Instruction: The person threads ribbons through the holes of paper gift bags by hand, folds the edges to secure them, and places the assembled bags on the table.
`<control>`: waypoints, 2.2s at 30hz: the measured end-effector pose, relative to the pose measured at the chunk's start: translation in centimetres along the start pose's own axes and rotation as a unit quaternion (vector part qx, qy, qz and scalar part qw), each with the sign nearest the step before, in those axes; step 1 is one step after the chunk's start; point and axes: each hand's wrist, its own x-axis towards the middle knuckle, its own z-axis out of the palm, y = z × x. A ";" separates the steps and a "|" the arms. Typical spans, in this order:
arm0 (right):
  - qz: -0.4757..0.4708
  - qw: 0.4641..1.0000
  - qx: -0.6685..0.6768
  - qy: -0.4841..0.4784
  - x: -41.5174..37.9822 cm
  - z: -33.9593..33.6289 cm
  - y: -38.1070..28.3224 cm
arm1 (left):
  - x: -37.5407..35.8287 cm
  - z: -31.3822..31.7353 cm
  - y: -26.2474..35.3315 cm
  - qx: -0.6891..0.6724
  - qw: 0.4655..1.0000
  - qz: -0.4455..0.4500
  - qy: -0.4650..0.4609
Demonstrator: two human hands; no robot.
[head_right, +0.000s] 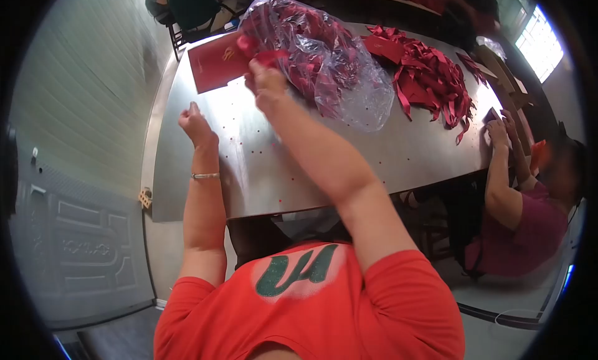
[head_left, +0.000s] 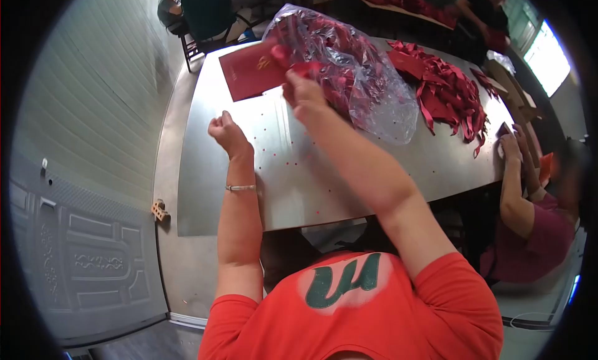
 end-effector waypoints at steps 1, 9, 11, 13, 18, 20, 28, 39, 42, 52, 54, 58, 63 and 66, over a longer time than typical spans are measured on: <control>0.007 1.000 -0.001 -0.008 1.4 0.0 2.2 | -0.9 0.1 1.3 0.028 0.999 0.021 0.038; 0.093 0.950 -0.295 -0.049 -0.8 -4.5 1.5 | -1.3 0.0 0.0 0.150 0.975 0.108 -0.126; -0.006 0.901 -0.406 -0.156 -4.5 -6.8 -1.7 | -0.7 0.2 -1.9 0.400 0.810 0.361 -0.232; -0.081 0.867 -0.484 -0.083 -8.7 -9.0 -5.9 | -2.6 0.5 -2.1 0.474 0.774 0.349 -0.232; -0.248 0.818 -0.504 0.128 -8.4 -20.9 -12.2 | -3.2 0.4 -1.7 0.593 0.691 0.256 -0.323; -0.321 0.747 -0.574 0.100 -5.8 -24.2 -12.8 | -3.7 0.4 -0.5 0.628 0.677 0.234 -0.306; -0.329 0.619 -0.710 0.060 0.8 -23.0 -14.1 | -2.6 -0.2 -0.1 0.648 0.685 0.185 -0.276; -0.302 0.657 -0.687 0.068 -3.3 -24.7 -15.3 | -2.6 0.2 -0.5 0.664 0.686 0.188 -0.230; -0.331 0.668 -0.634 0.206 -2.0 -28.4 -18.3 | -2.9 0.0 -0.5 0.654 0.686 0.231 -0.219; -0.220 0.503 -0.774 0.316 2.8 -32.0 -22.4 | -3.6 0.6 -0.6 0.638 0.674 0.277 -0.250; -0.191 0.500 -0.782 0.320 2.6 -30.7 -22.5 | -3.8 0.7 -0.9 0.634 0.674 0.285 -0.250; -0.187 0.507 -0.769 0.341 3.2 -29.4 -22.6 | -4.5 0.8 -0.8 0.606 0.686 0.303 -0.264; -0.232 0.510 -0.744 0.364 6.6 -29.4 -23.2 | -4.6 0.8 -1.3 0.571 0.700 0.329 -0.275; -0.339 0.435 -0.772 0.316 9.6 -29.3 -23.5 | -4.7 0.7 -1.7 0.516 0.703 0.383 -0.305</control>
